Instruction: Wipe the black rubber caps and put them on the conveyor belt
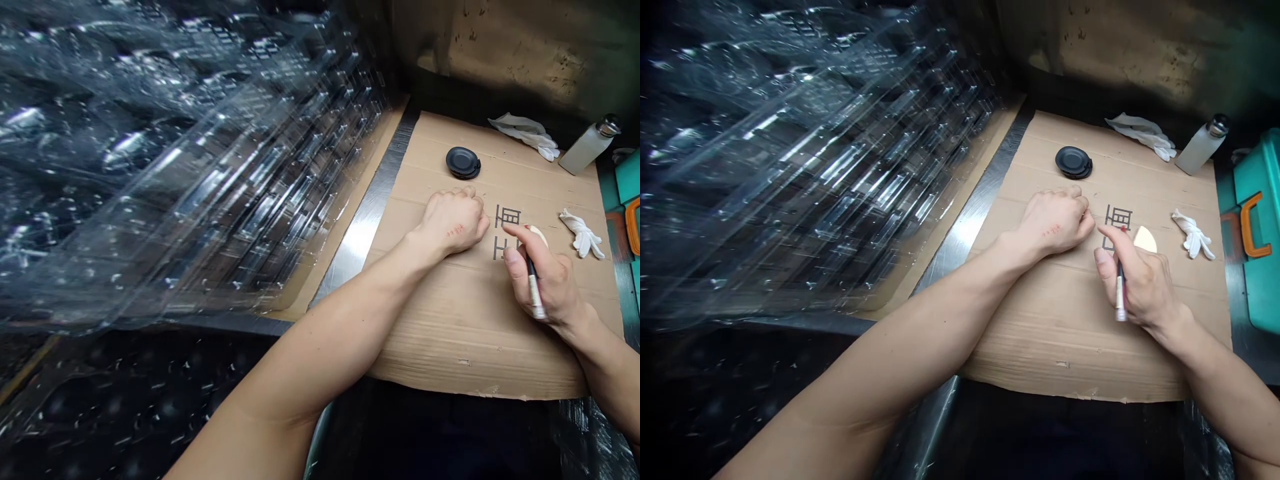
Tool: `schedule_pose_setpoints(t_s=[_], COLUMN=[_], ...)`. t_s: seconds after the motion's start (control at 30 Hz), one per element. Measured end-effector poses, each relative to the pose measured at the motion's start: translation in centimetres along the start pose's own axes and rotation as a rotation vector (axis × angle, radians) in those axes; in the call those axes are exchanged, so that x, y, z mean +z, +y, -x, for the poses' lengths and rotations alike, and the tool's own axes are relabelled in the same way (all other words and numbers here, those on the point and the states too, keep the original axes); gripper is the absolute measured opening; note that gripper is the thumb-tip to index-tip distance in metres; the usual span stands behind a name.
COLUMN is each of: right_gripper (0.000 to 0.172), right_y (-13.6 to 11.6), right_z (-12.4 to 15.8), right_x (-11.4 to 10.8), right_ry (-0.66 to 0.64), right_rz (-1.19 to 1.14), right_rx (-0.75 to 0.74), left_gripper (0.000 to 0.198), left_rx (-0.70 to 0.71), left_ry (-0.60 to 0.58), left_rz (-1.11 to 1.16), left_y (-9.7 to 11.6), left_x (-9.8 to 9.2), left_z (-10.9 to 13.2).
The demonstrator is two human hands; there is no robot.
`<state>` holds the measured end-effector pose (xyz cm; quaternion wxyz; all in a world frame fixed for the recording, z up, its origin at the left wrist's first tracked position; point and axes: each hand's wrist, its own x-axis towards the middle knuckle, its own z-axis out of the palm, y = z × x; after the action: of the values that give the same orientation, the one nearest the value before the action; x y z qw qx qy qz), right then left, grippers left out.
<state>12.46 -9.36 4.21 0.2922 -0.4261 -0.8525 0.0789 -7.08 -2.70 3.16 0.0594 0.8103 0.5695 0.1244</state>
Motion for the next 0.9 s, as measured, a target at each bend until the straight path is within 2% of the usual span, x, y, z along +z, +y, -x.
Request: schedule_pose_setpoints(t_s=[0.1, 0.2, 0.3, 0.4, 0.53, 0.7, 0.9], right_gripper=[0.042, 0.031, 0.019, 0.016, 0.005, 0.006, 0.024], right_y=[-0.6, -1.2, -1.7, -2.0, -2.2, -2.3, -1.5], right_z=[0.0, 0.1, 0.0, -0.3, -0.7, -0.4, 0.2], right_x=[-0.3, -0.6, -0.8, -0.9, -0.8, -0.3, -0.2], right_ry=[0.071, 0.153, 0.122, 0.091, 0.085, 0.079, 0.158], right_rz=[-0.2, -0.354, -0.506, -0.597, -0.496, -0.416, -0.279], right_rx=[0.086, 0.134, 0.208, 0.253, 0.138, 0.025, 0.025], left_gripper=[0.038, 0.037, 0.035, 0.035, 0.032, 0.03, 0.032], left_rx=[0.122, 0.266, 0.375, 0.403, 0.384, 0.387, 0.363], left_ry=[-0.044, -0.103, -0.118, -0.117, -0.151, -0.189, -0.189], left_rz=[0.006, 0.016, 0.05, 0.076, 0.057, 0.064, 0.103], left_y=[0.9, 2.1, 2.7, 2.9, 2.8, 2.9, 2.9], left_x=[0.1, 0.6, 1.1, 1.3, 0.9, 0.4, 0.5], left_z=[0.3, 0.8, 1.2, 1.4, 1.4, 1.3, 1.3])
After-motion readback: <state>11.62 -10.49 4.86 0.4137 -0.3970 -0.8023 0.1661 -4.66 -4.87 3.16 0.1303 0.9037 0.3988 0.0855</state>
